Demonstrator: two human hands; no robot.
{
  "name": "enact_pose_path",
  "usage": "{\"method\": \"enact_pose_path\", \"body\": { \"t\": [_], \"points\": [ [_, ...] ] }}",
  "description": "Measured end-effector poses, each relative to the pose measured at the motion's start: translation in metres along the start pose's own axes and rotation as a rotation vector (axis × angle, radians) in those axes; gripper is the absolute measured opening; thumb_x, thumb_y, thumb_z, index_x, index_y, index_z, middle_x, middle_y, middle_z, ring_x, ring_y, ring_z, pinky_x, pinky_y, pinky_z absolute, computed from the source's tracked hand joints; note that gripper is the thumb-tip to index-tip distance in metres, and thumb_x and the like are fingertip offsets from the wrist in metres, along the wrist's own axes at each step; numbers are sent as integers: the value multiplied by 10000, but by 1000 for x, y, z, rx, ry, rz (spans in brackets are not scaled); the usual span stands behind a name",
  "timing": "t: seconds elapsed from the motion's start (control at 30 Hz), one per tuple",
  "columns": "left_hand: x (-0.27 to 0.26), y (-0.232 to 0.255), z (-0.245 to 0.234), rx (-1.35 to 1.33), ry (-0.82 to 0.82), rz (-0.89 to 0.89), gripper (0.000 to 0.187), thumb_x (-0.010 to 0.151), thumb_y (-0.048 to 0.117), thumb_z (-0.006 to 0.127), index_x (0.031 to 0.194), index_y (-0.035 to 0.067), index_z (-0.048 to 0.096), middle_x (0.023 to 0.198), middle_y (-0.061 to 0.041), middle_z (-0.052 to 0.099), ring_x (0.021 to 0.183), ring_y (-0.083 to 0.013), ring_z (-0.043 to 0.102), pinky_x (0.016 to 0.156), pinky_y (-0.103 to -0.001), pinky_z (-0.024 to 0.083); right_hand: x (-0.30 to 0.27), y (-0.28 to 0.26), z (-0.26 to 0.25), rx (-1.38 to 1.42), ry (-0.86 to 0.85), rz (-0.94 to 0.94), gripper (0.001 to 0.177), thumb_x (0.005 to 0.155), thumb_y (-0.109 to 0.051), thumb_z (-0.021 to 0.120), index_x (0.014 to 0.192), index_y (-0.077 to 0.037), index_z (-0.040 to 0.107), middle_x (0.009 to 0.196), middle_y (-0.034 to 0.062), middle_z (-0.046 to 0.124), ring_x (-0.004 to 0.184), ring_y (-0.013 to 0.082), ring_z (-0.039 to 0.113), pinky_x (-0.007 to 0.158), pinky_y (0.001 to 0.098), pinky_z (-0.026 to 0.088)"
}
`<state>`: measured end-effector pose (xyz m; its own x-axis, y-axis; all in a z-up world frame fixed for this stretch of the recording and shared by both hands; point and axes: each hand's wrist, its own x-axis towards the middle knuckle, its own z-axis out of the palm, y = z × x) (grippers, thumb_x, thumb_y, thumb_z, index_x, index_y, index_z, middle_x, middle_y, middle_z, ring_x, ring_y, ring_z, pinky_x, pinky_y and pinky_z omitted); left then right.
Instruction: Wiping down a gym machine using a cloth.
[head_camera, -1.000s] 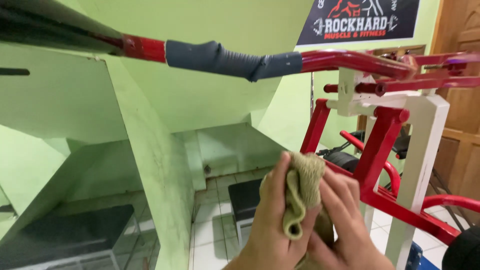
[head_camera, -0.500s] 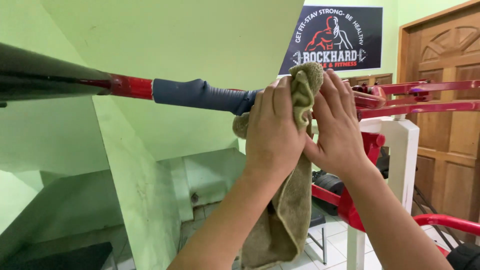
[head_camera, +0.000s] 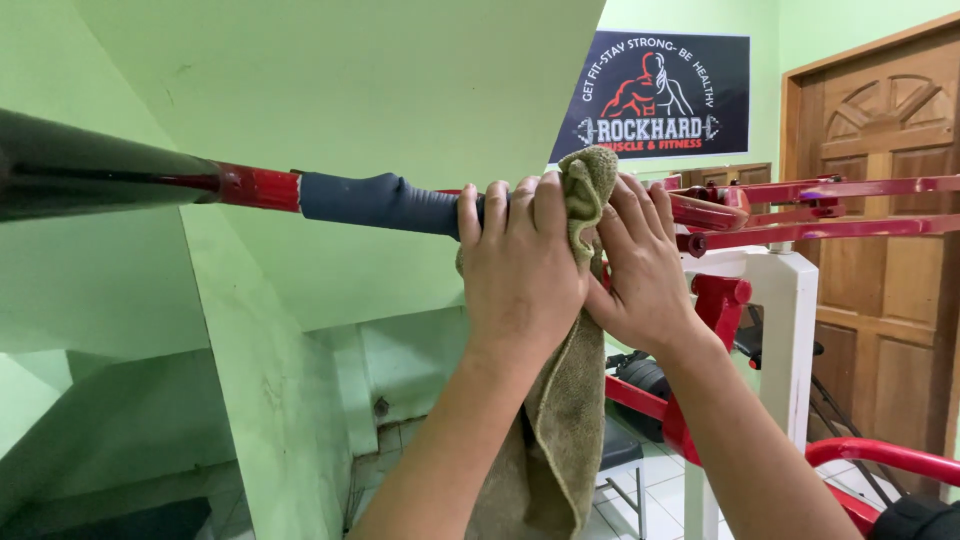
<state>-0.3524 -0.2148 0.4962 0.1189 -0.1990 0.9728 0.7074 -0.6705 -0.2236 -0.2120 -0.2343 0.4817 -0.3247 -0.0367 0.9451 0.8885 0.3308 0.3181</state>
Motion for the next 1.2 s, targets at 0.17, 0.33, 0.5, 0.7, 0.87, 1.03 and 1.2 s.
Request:
{"method": "enact_pose_path", "body": {
  "t": [0.17, 0.33, 0.5, 0.7, 0.87, 1.03, 1.2],
  "points": [
    [0, 4, -3, -16, -3, -36, 437, 902, 252, 663, 1230, -13, 548, 1187, -219, 684, 1185, -405, 591, 1139, -600, 337, -2, 2, 1, 2, 2, 31, 626, 936, -343, 477, 1437, 32, 509, 1542, 246, 466, 1492, 435, 349, 1234, 581, 187],
    [-2, 7, -4, 11, 10, -86, 406, 944, 274, 655, 1216, -5, 543, 1165, -194, 701, 1199, -378, 592, 1156, -569, 323, -5, 2, -2, 47, -31, 63, 660, 915, -334, 502, 1469, 24, 498, 1587, 247, 427, 1518, 434, 314, 1238, 592, 160],
    [-13, 12, -10, -17, -15, -102, 452, 918, 245, 701, 1249, -5, 520, 1201, -197, 687, 1239, -375, 569, 1153, -569, 307, -11, -3, -4, 56, -35, 58, 658, 922, -365, 500, 1471, -2, 514, 1590, 218, 435, 1527, 411, 314, 1257, 587, 142],
    [-42, 26, -17, -46, -4, -151, 493, 904, 209, 714, 1280, -38, 512, 1266, -199, 654, 1247, -378, 555, 1156, -569, 304, -32, -7, -4, 64, -54, 14, 705, 897, -382, 521, 1483, 10, 500, 1591, 232, 431, 1537, 408, 304, 1280, 560, 97],
    [-81, 41, -13, -69, -48, -240, 542, 880, 164, 700, 1342, -27, 491, 1347, -163, 607, 1310, -376, 525, 1161, -593, 293, -54, -14, -6, 64, -71, -1, 697, 863, -374, 520, 1444, 11, 535, 1589, 210, 437, 1543, 370, 294, 1298, 546, 64],
    [-126, 64, -6, -80, -77, -316, 482, 944, 201, 669, 1342, -8, 494, 1369, -174, 621, 1331, -366, 550, 1157, -607, 250, -83, -21, -12, 127, -109, -17, 626, 808, -378, 536, 1304, -11, 638, 1478, 186, 523, 1504, 367, 336, 1298, 550, 8],
    [-167, 88, 2, -124, -149, -404, 560, 902, 197, 690, 1368, -17, 465, 1411, -175, 577, 1345, -347, 528, 1099, -582, 269, -116, -18, -20, 147, -196, 22, 697, 714, -409, 569, 1310, -63, 666, 1485, 177, 500, 1516, 381, 290, 1283, 602, 16]
  ]
}}
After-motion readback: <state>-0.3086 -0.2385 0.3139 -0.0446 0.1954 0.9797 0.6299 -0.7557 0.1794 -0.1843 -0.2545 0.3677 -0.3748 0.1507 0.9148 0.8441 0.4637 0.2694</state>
